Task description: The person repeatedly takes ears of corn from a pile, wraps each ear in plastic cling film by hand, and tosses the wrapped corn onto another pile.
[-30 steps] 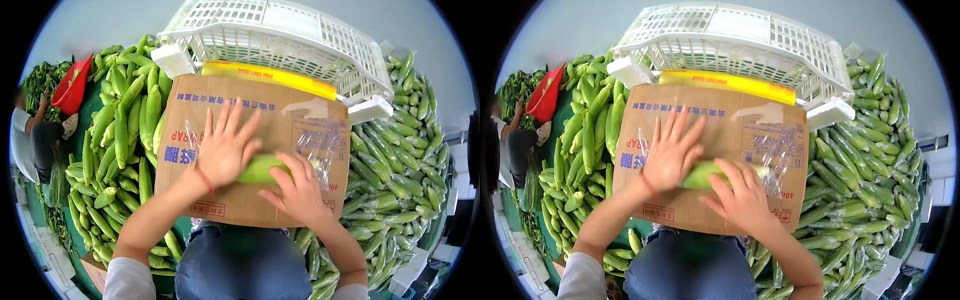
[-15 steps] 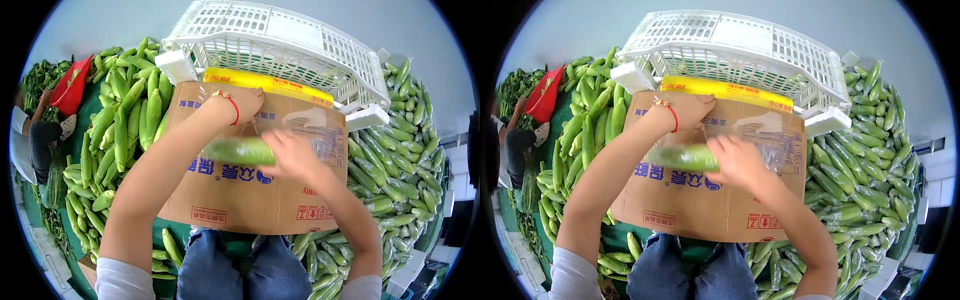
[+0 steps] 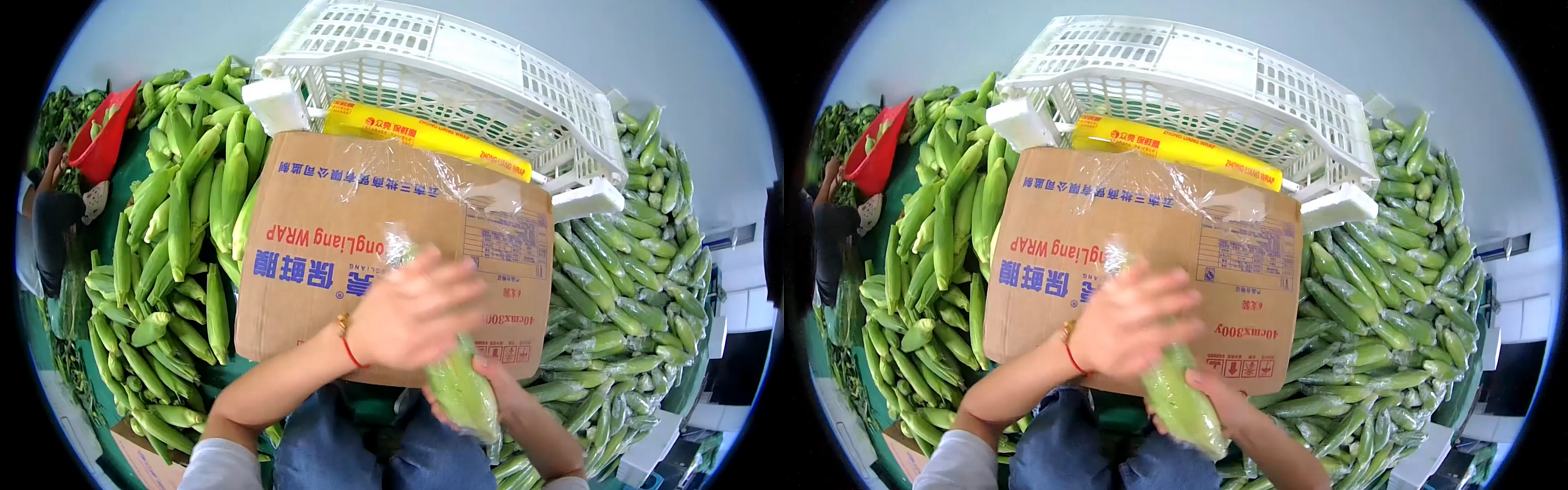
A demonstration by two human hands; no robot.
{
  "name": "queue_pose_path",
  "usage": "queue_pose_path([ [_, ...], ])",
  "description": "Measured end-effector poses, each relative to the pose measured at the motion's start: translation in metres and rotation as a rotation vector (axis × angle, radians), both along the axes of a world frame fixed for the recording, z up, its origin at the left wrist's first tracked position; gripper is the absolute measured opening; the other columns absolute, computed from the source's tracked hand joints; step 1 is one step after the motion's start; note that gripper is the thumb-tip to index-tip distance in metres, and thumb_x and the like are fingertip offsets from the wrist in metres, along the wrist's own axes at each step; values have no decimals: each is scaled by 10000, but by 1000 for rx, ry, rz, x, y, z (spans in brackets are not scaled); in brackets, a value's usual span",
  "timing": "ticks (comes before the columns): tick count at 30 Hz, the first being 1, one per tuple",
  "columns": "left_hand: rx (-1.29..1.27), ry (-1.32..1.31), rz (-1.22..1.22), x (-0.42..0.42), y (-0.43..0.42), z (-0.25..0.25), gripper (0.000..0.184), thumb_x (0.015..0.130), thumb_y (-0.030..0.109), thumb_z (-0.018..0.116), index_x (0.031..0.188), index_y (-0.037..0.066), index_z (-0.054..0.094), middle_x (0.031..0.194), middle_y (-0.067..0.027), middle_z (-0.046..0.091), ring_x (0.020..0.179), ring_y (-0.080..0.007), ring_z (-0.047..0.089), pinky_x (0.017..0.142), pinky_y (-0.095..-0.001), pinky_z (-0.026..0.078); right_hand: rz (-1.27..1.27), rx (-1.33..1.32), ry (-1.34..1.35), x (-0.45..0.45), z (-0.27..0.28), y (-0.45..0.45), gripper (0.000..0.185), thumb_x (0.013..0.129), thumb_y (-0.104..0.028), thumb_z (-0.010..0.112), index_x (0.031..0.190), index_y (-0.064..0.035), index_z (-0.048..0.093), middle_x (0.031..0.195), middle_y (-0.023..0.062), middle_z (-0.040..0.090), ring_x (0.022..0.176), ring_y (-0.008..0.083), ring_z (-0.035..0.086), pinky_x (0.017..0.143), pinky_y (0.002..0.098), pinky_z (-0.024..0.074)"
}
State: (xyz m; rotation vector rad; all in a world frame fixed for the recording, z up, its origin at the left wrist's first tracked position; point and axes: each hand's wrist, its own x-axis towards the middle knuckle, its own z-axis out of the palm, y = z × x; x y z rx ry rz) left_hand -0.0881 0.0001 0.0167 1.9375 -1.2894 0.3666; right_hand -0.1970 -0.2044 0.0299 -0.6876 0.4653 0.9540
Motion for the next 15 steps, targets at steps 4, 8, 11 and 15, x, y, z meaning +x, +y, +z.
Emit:
queue_pose_path([
  [4, -635, 501, 235, 12, 1, 9, 458, 908, 188, 544, 1356, 103, 505, 1312, -164, 530, 1236, -329, 524, 1013, -486, 442, -74, 969, 99, 12, -9, 56, 831, 888, -720, 403, 1401, -66, 370, 897, 193, 581, 589, 233, 594, 414, 272, 461],
  [8, -1334, 1352, -329, 19, -8, 12, 394, 968, 174, 500, 1344, 86, 423, 1114, -109, 540, 1023, -254, 604, 856, -422, 532, -80, 1111, -10, 14, -30, 72, 890, 851, -766, 421, 1436, -101, 341, 935, 201, 584, 597, 232, 592, 368, 265, 434],
  [11, -1101, 1388, 145, 14, -1, 8, 223, 1027, 222, 443, 1198, 80, 467, 934, -64, 495, 844, -200, 595, 738, -374, 542, -107, 416, -74, 15, -3, 40, 903, 836, -723, 527, 1457, -102, 316, 1000, 194, 595, 652, 224, 620, 366, 264, 439],
  [15, -862, 1213, 559, -5, 27, -21, 222, 1042, 261, 431, 1146, 82, 512, 970, -84, 560, 844, -188, 597, 748, -336, 521, 3, -713, -1045, 13, -10, 0, 783, 706, -199, 854, 1378, -71, 473, 1177, 143, 625, 846, 225, 685, 699, 286, 560],
])
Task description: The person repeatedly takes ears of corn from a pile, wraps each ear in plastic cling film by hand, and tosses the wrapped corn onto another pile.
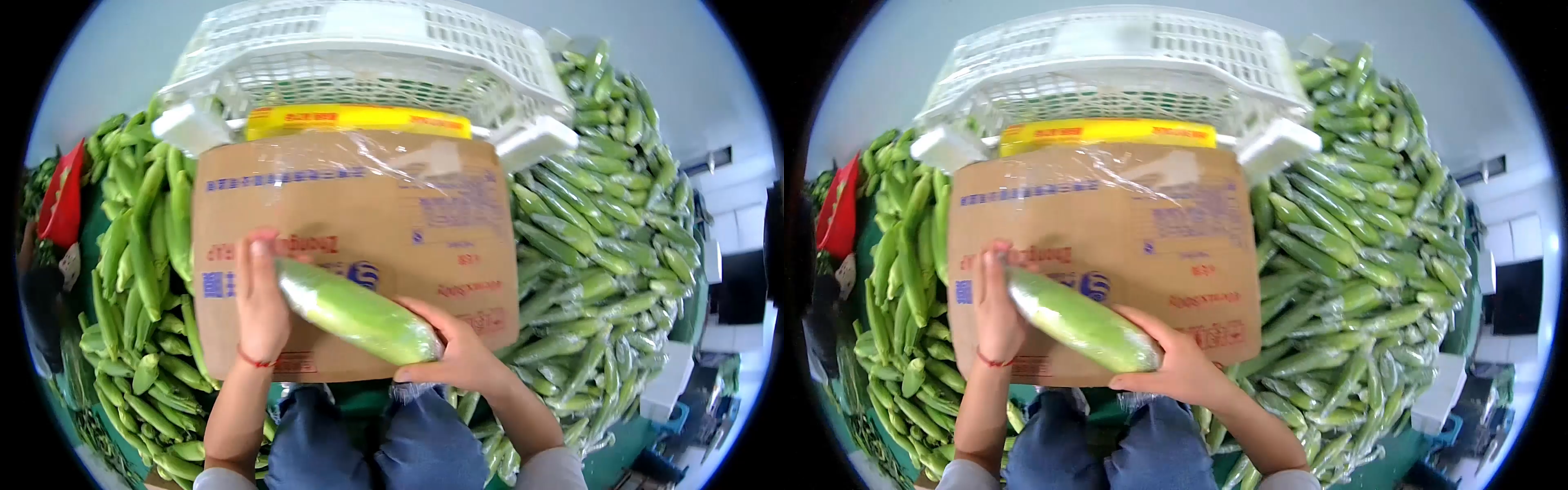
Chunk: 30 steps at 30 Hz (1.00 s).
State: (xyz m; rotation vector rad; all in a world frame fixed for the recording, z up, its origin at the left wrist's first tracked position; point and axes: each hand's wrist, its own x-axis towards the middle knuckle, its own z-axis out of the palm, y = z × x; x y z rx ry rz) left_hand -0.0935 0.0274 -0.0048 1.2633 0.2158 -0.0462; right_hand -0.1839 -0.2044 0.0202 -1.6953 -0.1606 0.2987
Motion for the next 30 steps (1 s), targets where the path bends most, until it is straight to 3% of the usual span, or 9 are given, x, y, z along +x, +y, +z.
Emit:
queue_pose_path([
  [1, 509, -148, -52, -8, 9, 2, 262, 1045, 284, 423, 1165, 71, 516, 998, -93, 584, 855, -184, 611, 762, -342, 520, -65, -94, -136, -1, 12, -4, 699, 699, -174, 855, 1306, -47, 533, 1162, 151, 640, 887, 233, 685, 740, 298, 555],
  [3, 518, -110, -150, -20, 32, -10, 332, 1048, 343, 400, 1162, 58, 527, 1000, -100, 615, 817, -172, 635, 707, -328, 529, -210, -354, -391, 1, 44, -12, 534, 684, -123, 859, 1162, -1, 652, 1133, 166, 671, 968, 248, 686, 823, 322, 546],
  [5, -10, 273, -246, -46, 25, -8, 412, 1046, 401, 376, 1170, 39, 527, 950, -110, 638, 708, -159, 641, 545, -277, 512, -535, -248, -710, 4, 41, -19, 151, 794, -70, 733, 933, -10, 724, 896, 132, 711, 814, 264, 687, 828, 364, 539],
  [9, -3, 418, -589, -71, 17, 3, 679, 995, 568, 367, 1342, -9, 450, 980, -100, 659, 630, -95, 630, 339, -176, 401, -520, 464, -422, 35, 36, -21, 276, 902, -98, 560, 1169, -33, 584, 665, 29, 574, 615, 204, 583, 780, 394, 550],
  [17, 688, -745, -1024, -43, -66, 36, 803, 772, 580, 667, 1362, 59, 509, 992, -147, 651, 863, -286, 651, 730, -349, 539, -1022, 1064, -184, -17, 7, -22, 580, 909, -319, 606, 1400, -145, 351, 873, 110, 589, 852, 271, 627, 895, 475, 525],
  [23, 800, -1080, -1222, -59, -116, 50, 593, 775, 419, 724, 1295, 166, 591, 1319, -151, 523, 1160, -337, 546, 945, -432, 461, -1721, 362, 310, -190, -68, -147, 551, 851, -314, 649, 1255, 25, 489, 1085, 165, 595, 979, 278, 590, 893, 432, 492],
  [25, 820, -974, -1097, -54, -84, 44, 494, 819, 332, 706, 1253, 113, 614, 1344, -168, 502, 1220, -372, 501, 1007, -463, 419, -1692, -679, 254, -276, -94, -244, 727, 811, -263, 726, 1394, 7, 385, 1204, 174, 569, 1046, 316, 554, 939, 419, 439],
  [28, 973, -815, -829, -50, -20, 24, 389, 829, 121, 659, 1214, 72, 633, 1354, -188, 486, 1260, -425, 452, 1036, -511, 382, -1346, -1491, 519, -330, -69, -316, 746, 757, -138, 703, 1422, -15, 389, 1390, 247, 437, 1212, 380, 483, 1056, 488, 356],
  [30, 1213, -752, -569, -43, 26, 4, 469, 795, 103, 693, 1254, 65, 603, 1376, -200, 472, 1262, -414, 454, 1045, -489, 378, -1018, -1863, 122, -292, -54, -294, 671, 787, -104, 680, 1404, -35, 422, 1440, 251, 392, 1252, 406, 450, 1079, 502, 333],
])
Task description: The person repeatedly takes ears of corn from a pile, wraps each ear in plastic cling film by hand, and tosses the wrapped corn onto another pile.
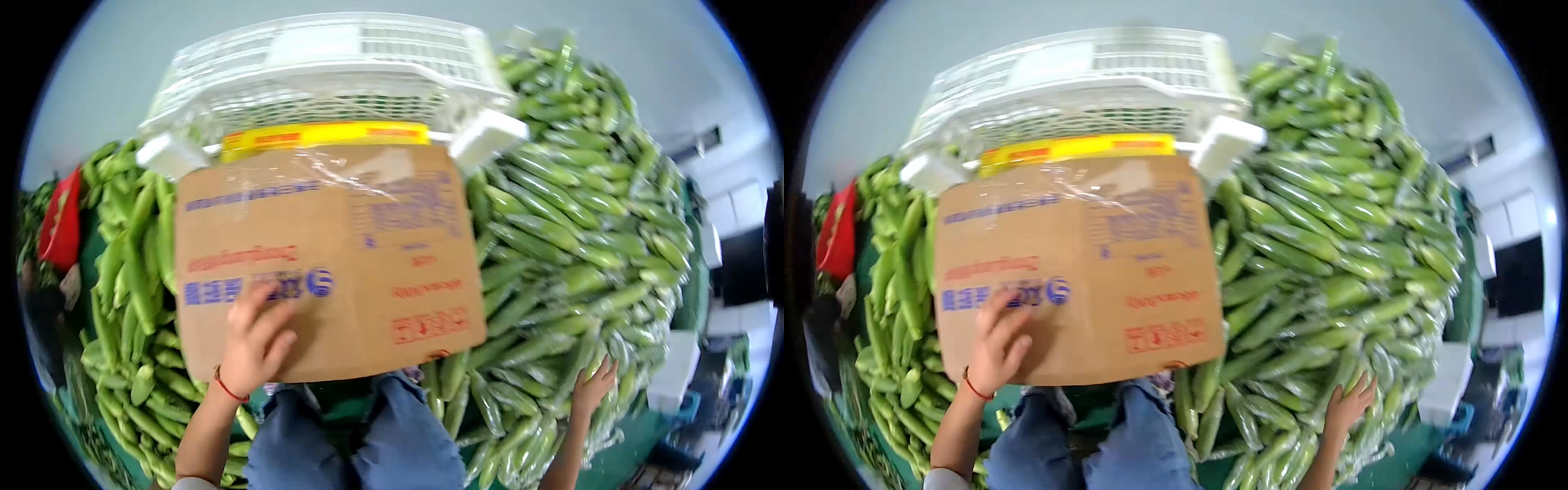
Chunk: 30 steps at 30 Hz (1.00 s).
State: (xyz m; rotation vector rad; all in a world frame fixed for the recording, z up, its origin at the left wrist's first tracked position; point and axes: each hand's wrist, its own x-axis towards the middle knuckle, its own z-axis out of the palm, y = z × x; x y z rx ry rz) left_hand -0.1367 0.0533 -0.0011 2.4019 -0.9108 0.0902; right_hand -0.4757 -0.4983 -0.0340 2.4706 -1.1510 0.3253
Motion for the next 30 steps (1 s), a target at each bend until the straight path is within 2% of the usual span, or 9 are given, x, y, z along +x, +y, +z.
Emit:
queue_pose_path([
  [4, 169, -39, 403, 43, 33, -9, 653, 755, 136, 762, 1354, 60, 513, 1427, -193, 446, 1271, -382, 452, 1069, -436, 366, 627, 706, -158, 196, 35, 149, 510, 751, -98, 753, 1234, -46, 595, 1414, 169, 456, 1309, 385, 400, 1077, 484, 334],
  [9, 87, -189, 409, 145, 38, -30, 520, 846, 261, 689, 1346, 200, 559, 1445, -124, 452, 1184, -354, 524, 980, -429, 424, 1062, 590, -192, 382, 27, 238, 409, 824, -128, 695, 1217, -67, 602, 1391, 167, 475, 1292, 385, 412, 1050, 474, 373],
  [12, 45, -432, 106, 200, 37, -30, 192, 859, 199, 654, 1027, 112, 626, 1157, -112, 639, 1043, -347, 583, 879, -439, 461, 1281, 514, -299, 449, 2, 234, 266, 886, -132, 645, 1130, -34, 607, 1214, 161, 617, 1169, 348, 549, 981, 433, 440],
  [15, -100, -88, 165, 186, 41, -24, 95, 859, 141, 622, 895, 68, 572, 921, -105, 644, 911, -350, 605, 762, -446, 483, 909, 1126, -283, 433, 18, 233, 160, 941, -126, 590, 1046, -5, 596, 948, 148, 700, 941, 275, 676, 846, 359, 508],
  [18, -138, -244, 155, 135, 72, -4, 93, 813, 85, 612, 892, 63, 568, 832, -110, 600, 802, -354, 599, 659, -446, 473, 880, 1055, -408, 372, 36, 211, 83, 949, -74, 550, 948, 3, 583, 776, 80, 657, 713, 109, 595, 665, 260, 484],
  [20, 193, -236, 82, 83, 103, -4, 125, 773, 77, 599, 892, 78, 561, 821, -90, 593, 792, -316, 599, 642, -422, 468, 953, 969, -294, 322, 27, 193, 90, 940, -86, 563, 927, 2, 569, 681, 44, 550, 633, 103, 508, 576, 281, 431],
  [24, -21, -249, -71, -23, 132, -12, 137, 769, 116, 585, 905, 106, 580, 860, -53, 608, 801, -244, 610, 653, -379, 473, 741, 1397, -106, 243, 38, 222, 47, 906, -82, 566, 890, -39, 577, 730, 92, 627, 714, 253, 613, 695, 368, 476],
  [26, -61, -223, 14, -71, 137, -37, 152, 767, 120, 593, 917, 95, 584, 946, -72, 645, 836, -244, 631, 672, -356, 482, 813, 1319, -86, 217, 20, 223, 90, 929, -31, 533, 846, 2, 546, 705, 84, 597, 658, 165, 602, 646, 292, 480],
  [30, -137, -208, 161, -109, 141, -66, 207, 739, 46, 632, 937, 68, 575, 953, -113, 627, 856, -296, 610, 715, -403, 484, 962, 1149, 105, 216, 21, 234, 57, 906, -24, 547, 859, 0, 568, 719, 99, 616, 666, 196, 618, 664, 306, 482],
])
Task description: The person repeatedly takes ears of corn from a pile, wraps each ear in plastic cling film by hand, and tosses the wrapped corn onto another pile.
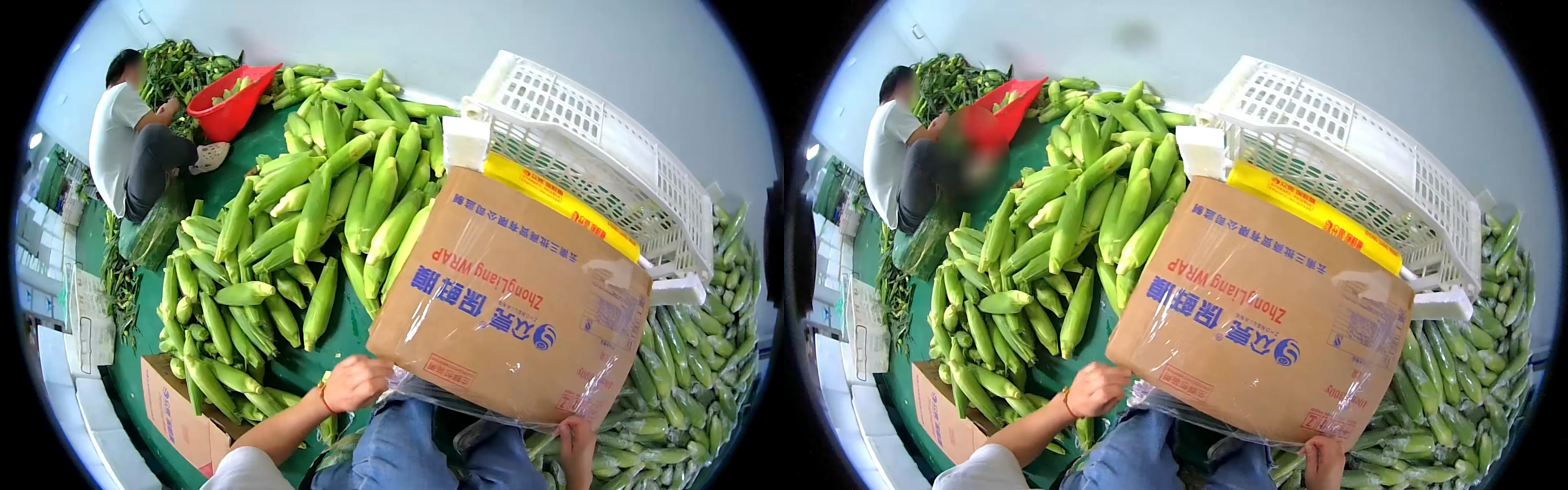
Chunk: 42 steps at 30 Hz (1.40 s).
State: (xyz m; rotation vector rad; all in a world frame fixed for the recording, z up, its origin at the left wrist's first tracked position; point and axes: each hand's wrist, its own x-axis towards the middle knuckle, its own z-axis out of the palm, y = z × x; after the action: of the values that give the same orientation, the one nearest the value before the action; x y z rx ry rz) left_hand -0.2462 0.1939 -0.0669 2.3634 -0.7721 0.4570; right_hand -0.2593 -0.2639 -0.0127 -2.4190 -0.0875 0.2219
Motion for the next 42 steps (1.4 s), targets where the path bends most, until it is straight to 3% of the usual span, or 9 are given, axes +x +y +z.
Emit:
queue_pose_path([
  [6, 301, -66, 1106, 135, 133, -80, 625, 790, 244, 755, 1321, 79, 469, 1238, -246, 490, 1161, -420, 439, 951, -522, 403, -5, -23, 91, 10, 13, 10, 60, 895, -54, 570, 865, -6, 591, 740, 106, 629, 711, 242, 626, 686, 333, 478],
  [8, 253, 354, 1250, 158, 170, -101, 739, 770, 264, 777, 1408, 144, 424, 1230, -237, 522, 1164, -425, 468, 975, -501, 428, 17, -66, 83, 14, 16, 12, 69, 890, -70, 583, 859, -9, 594, 756, 111, 638, 731, 265, 627, 707, 350, 476],
  [10, 187, 549, 1193, 168, 189, -106, 766, 787, 246, 774, 1435, 103, 392, 1253, -213, 555, 1177, -366, 511, 978, -440, 448, 47, -66, 39, 15, 16, 11, 36, 887, -78, 591, 881, -43, 586, 748, 82, 647, 734, 292, 617, 726, 385, 463],
  [14, -1058, 477, 865, 142, 129, -79, 750, 834, 169, 712, 1463, 14, 335, 1340, -153, 535, 1200, -212, 527, 1006, -341, 425, -34, -90, -3, 8, 17, 18, 35, 866, -98, 630, 872, -77, 603, 800, 55, 664, 765, 299, 598, 760, 409, 427],
  [23, 159, 68, -219, 101, -94, 113, 526, 674, 225, 790, 1180, 158, 665, 1150, -118, 618, 907, -264, 654, 785, -366, 548, -86, -256, -109, -15, 45, 33, 63, 865, -80, 636, 919, -54, 614, 823, 93, 661, 779, 251, 626, 703, 390, 464],
  [27, 134, 197, -388, 132, -122, 93, 509, 691, 226, 774, 1184, 168, 665, 1111, -106, 644, 878, -268, 652, 770, -367, 549, -535, 477, 441, -15, 94, 17, 70, 930, -60, 577, 976, -8, 575, 1038, 117, 702, 1033, 163, 644, 897, 323, 494],
  [30, 96, 323, -399, 138, -119, 87, 539, 718, 248, 771, 1233, 150, 641, 1131, -118, 642, 917, -306, 650, 780, -378, 547, -393, 1035, 64, 29, 78, 36, 158, 922, -98, 607, 1053, -18, 570, 1094, 101, 686, 1037, 192, 639, 940, 362, 474],
  [34, 73, 255, -136, 105, -118, 83, 626, 721, 282, 790, 1282, 86, 593, 1208, -181, 614, 921, -328, 666, 740, -378, 557, 216, -205, -541, 115, 19, 74, 327, 846, -244, 679, 1094, -53, 585, 1130, 106, 641, 1047, 279, 604, 911, 409, 451],
  [42, -175, 260, 213, 149, -55, 105, 7, 823, 41, 687, 828, 37, 691, 774, -124, 680, 694, -241, 662, 617, -325, 510, 216, -187, -679, 148, 0, 79, 411, 749, -445, 715, 939, -85, 656, 936, 48, 595, 824, 255, 576, 738, 393, 457],
])
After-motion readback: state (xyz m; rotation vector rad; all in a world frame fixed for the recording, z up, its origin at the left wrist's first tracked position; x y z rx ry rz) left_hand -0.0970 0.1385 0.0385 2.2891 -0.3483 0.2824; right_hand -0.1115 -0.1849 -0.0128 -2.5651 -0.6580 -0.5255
